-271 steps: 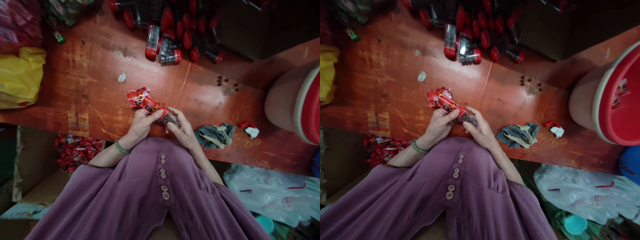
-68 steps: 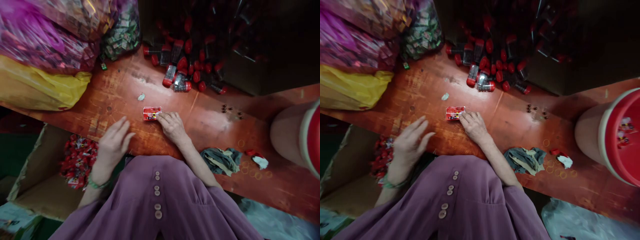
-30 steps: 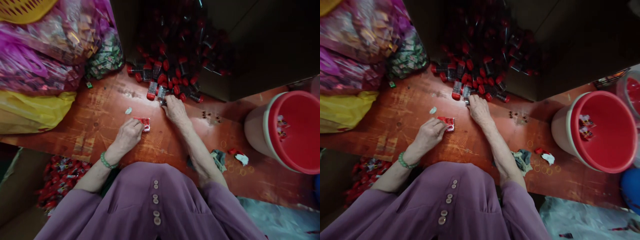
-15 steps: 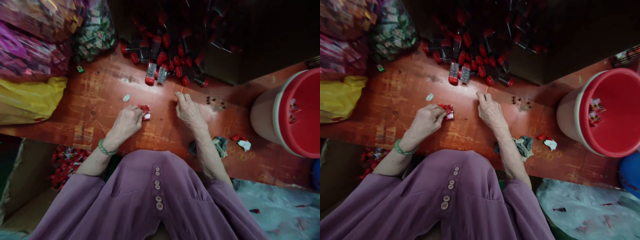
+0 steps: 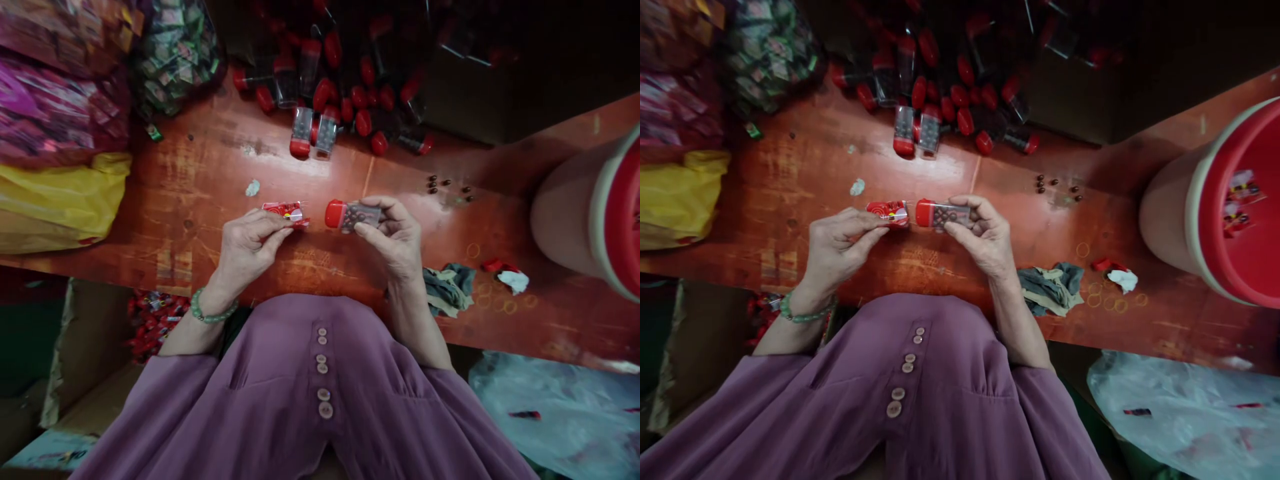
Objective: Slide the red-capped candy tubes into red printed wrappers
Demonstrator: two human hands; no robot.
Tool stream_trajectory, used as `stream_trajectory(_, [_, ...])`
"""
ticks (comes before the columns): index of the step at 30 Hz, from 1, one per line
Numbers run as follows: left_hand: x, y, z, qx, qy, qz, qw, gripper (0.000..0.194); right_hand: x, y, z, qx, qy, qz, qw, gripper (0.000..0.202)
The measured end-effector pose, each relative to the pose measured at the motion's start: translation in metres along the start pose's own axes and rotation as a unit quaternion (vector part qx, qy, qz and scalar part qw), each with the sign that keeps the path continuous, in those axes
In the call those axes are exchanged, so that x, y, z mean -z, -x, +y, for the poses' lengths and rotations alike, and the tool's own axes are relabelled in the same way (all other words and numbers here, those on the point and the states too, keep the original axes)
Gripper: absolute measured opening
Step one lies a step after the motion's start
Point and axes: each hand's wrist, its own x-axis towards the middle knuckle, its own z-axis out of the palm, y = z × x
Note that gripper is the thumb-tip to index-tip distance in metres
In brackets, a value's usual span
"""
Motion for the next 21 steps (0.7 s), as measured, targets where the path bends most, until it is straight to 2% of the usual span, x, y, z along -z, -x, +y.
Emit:
stream_trajectory(4, [-0.001, 0.004, 0.007, 0.019, 0.072, 0.006, 0.997, 0.004, -0.013, 0.007, -0.008, -0.001, -0.005, -0.018, 1.000, 0.032])
stream_trajectory(8, [-0.005, 0.007, 0.009, 0.043, 0.117, 0.016, 0.992, 0.006, -0.011, 0.012, -0.010, -0.001, 0.017, -0.041, 0.999, 0.029])
stream_trajectory(13, [-0.007, 0.009, 0.010, 0.058, 0.125, 0.009, 0.990, 0.007, -0.001, 0.015, -0.006, 0.027, 0.028, -0.082, 0.996, 0.027])
stream_trajectory(17, [-0.008, 0.010, 0.009, 0.064, 0.126, 0.003, 0.990, 0.009, 0.005, 0.013, -0.010, 0.044, 0.082, -0.118, 0.989, 0.023])
stream_trajectory(21, [-0.010, 0.011, 0.005, 0.040, 0.101, -0.005, 0.994, 0.009, 0.005, 0.007, -0.019, 0.076, 0.145, -0.168, 0.972, 0.020])
